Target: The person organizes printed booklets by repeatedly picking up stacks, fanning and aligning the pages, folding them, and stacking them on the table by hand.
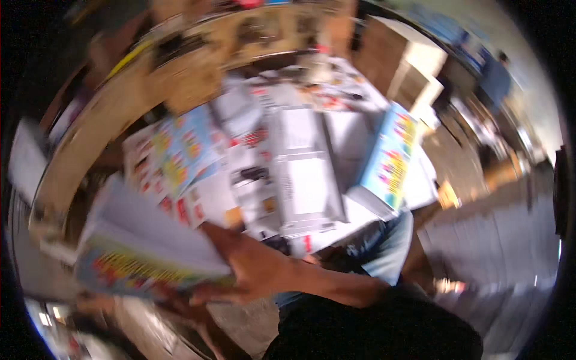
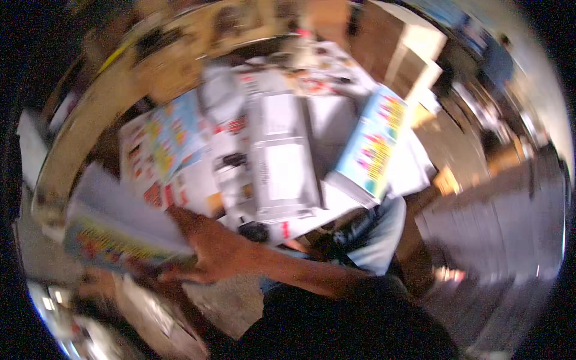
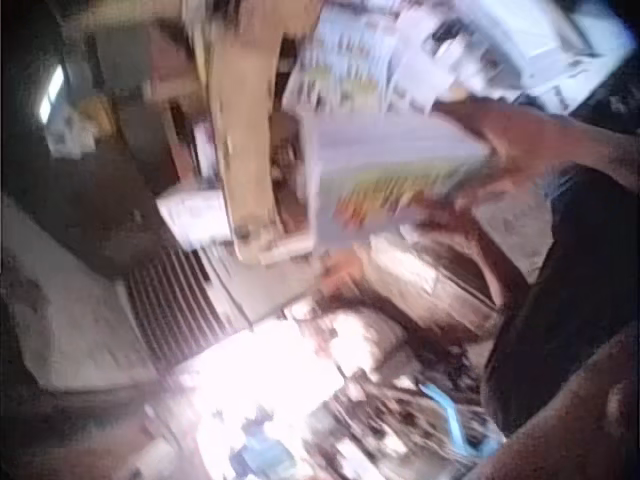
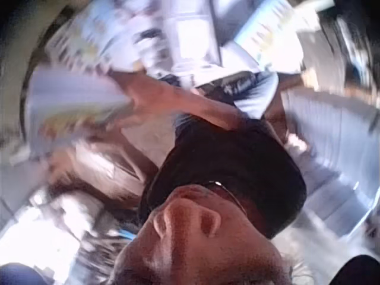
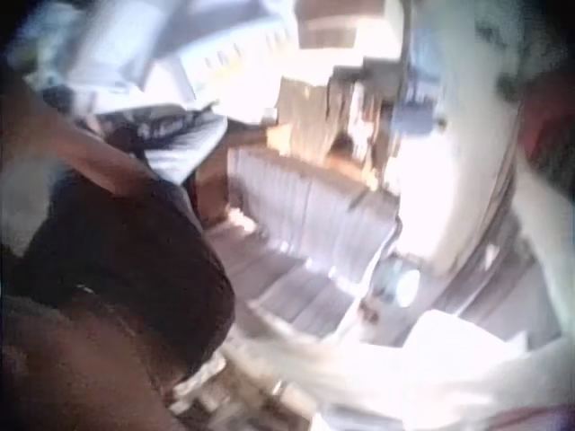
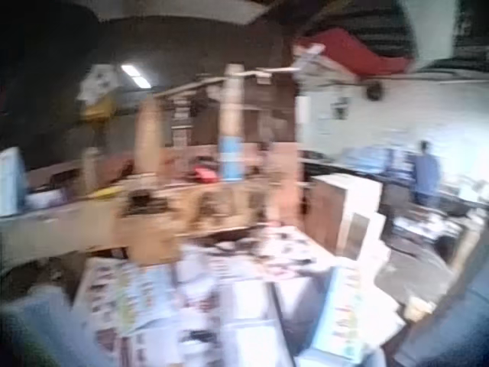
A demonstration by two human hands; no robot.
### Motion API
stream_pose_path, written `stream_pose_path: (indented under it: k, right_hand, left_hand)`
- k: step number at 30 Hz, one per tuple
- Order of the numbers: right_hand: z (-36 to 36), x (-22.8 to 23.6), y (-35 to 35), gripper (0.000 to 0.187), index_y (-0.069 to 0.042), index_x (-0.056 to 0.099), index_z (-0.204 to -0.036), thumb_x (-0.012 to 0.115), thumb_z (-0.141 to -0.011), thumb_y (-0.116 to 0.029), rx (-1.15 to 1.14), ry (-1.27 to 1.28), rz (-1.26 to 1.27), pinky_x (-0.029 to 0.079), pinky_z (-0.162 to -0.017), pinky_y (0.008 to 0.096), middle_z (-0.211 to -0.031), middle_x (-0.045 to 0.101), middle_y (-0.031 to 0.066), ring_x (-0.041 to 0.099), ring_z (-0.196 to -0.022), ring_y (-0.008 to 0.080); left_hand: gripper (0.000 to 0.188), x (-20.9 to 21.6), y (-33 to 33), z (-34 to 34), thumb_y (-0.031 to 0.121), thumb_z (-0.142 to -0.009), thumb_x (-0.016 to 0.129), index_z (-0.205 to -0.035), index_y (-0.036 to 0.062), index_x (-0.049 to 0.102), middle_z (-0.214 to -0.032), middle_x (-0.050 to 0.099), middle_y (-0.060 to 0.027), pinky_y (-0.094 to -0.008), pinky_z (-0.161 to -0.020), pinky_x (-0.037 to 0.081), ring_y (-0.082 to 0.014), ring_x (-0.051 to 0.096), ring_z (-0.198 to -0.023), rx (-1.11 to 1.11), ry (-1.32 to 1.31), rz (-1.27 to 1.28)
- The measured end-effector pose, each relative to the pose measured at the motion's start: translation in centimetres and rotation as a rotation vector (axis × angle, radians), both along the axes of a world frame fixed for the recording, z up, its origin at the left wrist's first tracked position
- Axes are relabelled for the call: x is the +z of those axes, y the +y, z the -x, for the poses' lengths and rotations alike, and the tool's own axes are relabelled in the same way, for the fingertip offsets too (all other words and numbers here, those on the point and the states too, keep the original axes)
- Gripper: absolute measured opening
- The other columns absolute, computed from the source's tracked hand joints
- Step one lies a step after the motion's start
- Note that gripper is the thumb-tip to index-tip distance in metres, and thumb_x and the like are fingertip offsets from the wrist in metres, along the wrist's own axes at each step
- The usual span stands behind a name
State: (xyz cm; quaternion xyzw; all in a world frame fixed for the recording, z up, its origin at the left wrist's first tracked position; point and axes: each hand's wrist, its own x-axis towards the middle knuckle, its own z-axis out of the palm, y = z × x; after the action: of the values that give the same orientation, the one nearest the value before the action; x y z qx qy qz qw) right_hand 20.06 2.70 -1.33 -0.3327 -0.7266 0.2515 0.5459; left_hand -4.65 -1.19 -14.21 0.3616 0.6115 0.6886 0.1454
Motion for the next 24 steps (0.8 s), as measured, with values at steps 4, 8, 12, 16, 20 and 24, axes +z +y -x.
stream_pose_path:
  k: [4,8,12,16,20,24]
  right_hand:
    - [-5.0,5.3,-3.5,0.076,0.004,0.035,-0.138,0.076,-0.086,-0.033,0.215,-0.025,0.35,0.056,-0.075,0.0411,-0.1,0.068,0.028,0.071,-0.091,0.0352]
    - [-10.6,5.2,-6.0,0.065,0.003,0.044,-0.136,0.076,-0.087,-0.022,-0.024,0.225,0.367,0.055,-0.074,0.0325,-0.101,0.07,0.0197,0.07,-0.087,0.0199]
    - [-17.4,5.7,-8.4,0.057,0.004,0.051,-0.133,0.076,-0.087,-0.018,-0.345,0.441,0.304,0.054,-0.078,0.0299,-0.107,0.069,0.0123,0.067,-0.089,0.0163]
    - [-24.1,7.3,-9.9,0.057,0.006,0.05,-0.132,0.074,-0.088,-0.022,-0.655,0.61,0.392,0.056,-0.075,0.0291,-0.102,0.07,0.0131,0.069,-0.086,0.0157]
    - [-28.8,6.0,-8.7,0.055,0.012,0.051,-0.121,0.072,-0.089,-0.028,-0.706,0.859,0.255,0.062,-0.06,0.0258,-0.094,0.071,0.0181,0.072,-0.067,0.0176]
    - [-30.7,2.9,-6.8,0.049,0.011,0.052,-0.12,0.069,-0.093,-0.026,-0.649,0.933,0.428,0.062,-0.058,0.0276,-0.094,0.071,0.0173,0.071,-0.066,0.0178]
  left_hand:
    - [0.063,12.8,1.5,-8.9,0.045,-0.105,0.037,-0.148,-0.0015,0.035,-0.14,0.048,-0.0183,-0.0434,-0.097,0.048,-0.0302,0.053,-0.12,0.007,-0.058,0.198]
    - [0.066,12.3,4.8,-13.8,0.048,-0.106,0.031,-0.149,-0.0028,0.031,-0.144,0.045,-0.0173,-0.0415,-0.106,0.041,-0.029,0.049,-0.126,-0.472,0.079,0.12]
    - [0.069,17.5,9.3,-23.0,0.053,-0.106,0.015,-0.149,0.0038,0.036,-0.141,0.05,-0.0148,-0.0388,-0.114,0.031,-0.0269,0.047,-0.13,-1.297,-0.343,0.226]
    - [0.08,16.2,12.4,-28.7,0.066,-0.1,0.024,-0.141,0.0009,0.047,-0.139,0.052,-0.0155,-0.0407,-0.111,0.034,-0.0268,0.048,-0.13,-1.537,0.108,0.242]
    - [0.091,15.9,14.0,-36.1,0.073,-0.094,0.033,-0.149,0.0011,0.036,-0.146,0.045,-0.0161,-0.0422,-0.112,0.032,-0.0275,0.046,-0.133,-1.492,0.167,0.54]
    - [0.105,15.0,15.9,-40.5,0.082,-0.087,0.034,-0.154,0.0018,0.025,-0.156,0.034,-0.015,-0.0436,-0.116,0.027,-0.0294,0.038,-0.139,-1.58,0.078,0.804]
